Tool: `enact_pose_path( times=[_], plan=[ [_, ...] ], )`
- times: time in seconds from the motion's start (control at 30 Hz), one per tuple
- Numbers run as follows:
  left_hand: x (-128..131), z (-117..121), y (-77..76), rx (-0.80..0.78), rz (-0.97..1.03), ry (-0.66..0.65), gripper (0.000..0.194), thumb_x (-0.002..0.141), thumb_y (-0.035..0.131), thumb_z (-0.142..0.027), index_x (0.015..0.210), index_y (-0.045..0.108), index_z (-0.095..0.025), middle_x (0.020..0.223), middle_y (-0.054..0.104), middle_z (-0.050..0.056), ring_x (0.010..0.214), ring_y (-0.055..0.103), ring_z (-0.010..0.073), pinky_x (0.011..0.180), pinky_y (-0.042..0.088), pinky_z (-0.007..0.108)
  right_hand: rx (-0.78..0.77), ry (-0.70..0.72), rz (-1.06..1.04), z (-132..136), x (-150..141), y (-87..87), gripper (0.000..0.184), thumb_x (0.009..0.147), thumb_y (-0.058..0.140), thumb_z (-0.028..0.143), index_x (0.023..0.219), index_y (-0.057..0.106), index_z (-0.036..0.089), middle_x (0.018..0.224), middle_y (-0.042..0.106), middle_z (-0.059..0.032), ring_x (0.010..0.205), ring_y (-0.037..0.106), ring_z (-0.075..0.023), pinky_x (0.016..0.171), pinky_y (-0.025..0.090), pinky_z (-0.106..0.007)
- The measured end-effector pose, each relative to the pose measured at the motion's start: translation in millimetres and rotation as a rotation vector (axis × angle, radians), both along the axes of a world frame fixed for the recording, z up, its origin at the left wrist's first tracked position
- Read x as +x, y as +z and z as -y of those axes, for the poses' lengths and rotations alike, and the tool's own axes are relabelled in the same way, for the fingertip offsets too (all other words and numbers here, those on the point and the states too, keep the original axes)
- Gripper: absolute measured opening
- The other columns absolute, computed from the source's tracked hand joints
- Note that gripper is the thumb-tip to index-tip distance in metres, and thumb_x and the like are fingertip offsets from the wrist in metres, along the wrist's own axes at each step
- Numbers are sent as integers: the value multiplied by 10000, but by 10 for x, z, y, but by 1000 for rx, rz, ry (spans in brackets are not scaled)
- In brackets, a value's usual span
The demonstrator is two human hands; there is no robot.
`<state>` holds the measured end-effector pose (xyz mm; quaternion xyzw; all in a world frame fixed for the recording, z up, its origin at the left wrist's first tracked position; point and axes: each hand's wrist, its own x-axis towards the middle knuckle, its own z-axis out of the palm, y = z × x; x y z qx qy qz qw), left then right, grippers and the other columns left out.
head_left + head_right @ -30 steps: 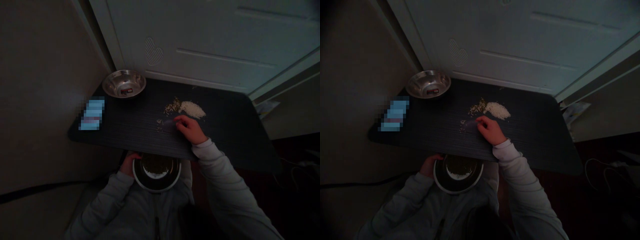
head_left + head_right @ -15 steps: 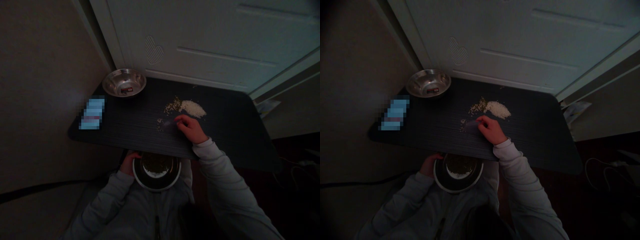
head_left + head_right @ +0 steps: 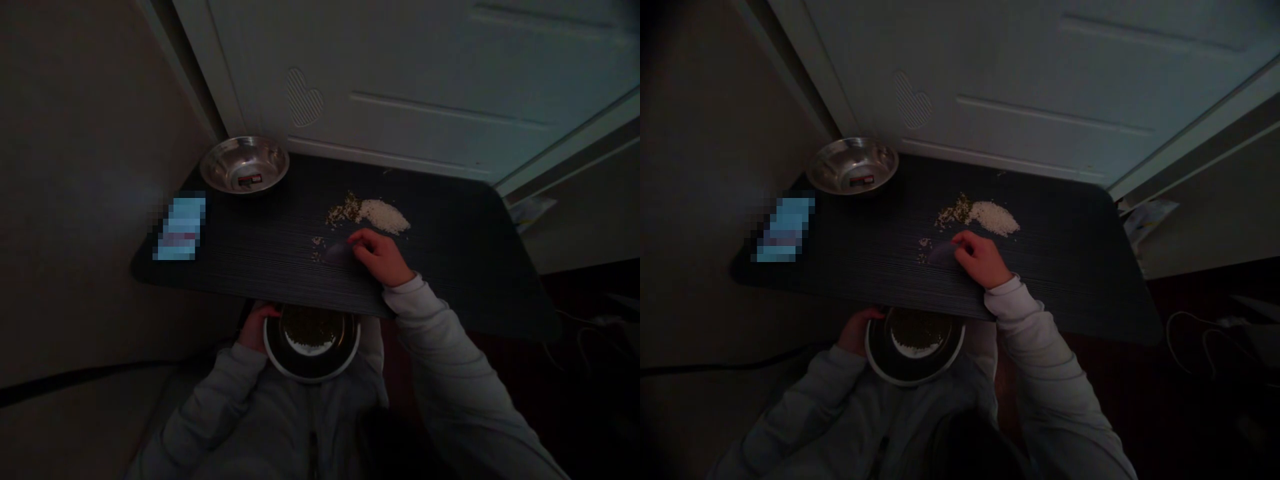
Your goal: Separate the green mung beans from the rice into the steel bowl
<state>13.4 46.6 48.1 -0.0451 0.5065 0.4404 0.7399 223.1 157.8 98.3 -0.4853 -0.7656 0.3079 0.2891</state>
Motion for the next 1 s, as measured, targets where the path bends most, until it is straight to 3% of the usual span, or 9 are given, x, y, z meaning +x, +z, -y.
enact_pose_path(
  times=[0.2, 0.43, 0.53, 0.9, 1.0],
  plan=[
    [-1, -3, -2, 1, 19, -22, 217, 492, 450, -46, 585, 618, -145, 518, 648, 15, 652, 606, 225, 614, 455, 322, 1, -40, -11, -4, 7, -22, 163, 649, 429, 156, 765, 543, 166, 531, 457, 42, 488, 413, -80, 496, 324, -196],
    [-48, 43, -120, 47, 24, -20, 177, 518, 451, -53, 548, 610, -124, 498, 640, 29, 645, 606, 211, 635, 440, 307, 26, -86, 16, -22, 19, -20, 166, 650, 429, 156, 772, 541, 171, 520, 446, 38, 484, 418, -92, 490, 327, -210],
    [-59, 59, -146, 95, 98, -31, 223, 514, 446, -50, 618, 629, -124, 562, 661, 32, 660, 608, 210, 656, 432, 315, 22, -84, 25, -13, 21, -20, 165, 654, 436, 171, 782, 540, 176, 534, 468, 34, 488, 431, -98, 482, 332, -213],
    [-53, 57, -65, 124, 120, -19, 266, 515, 433, -69, 675, 641, -117, 595, 671, 40, 690, 608, 218, 661, 433, 325, -48, 32, 77, 27, -22, -6, 182, 682, 436, 195, 830, 537, 168, 567, 498, 26, 515, 452, -99, 503, 345, -214],
    [-59, 42, -46, 58, 76, -12, 243, 498, 444, -67, 632, 635, -136, 537, 659, 22, 664, 609, 227, 644, 442, 341, -25, 43, 50, 29, -33, -4, 181, 678, 434, 178, 823, 541, 166, 571, 505, 31, 524, 454, -91, 517, 344, -204]
  ],
)
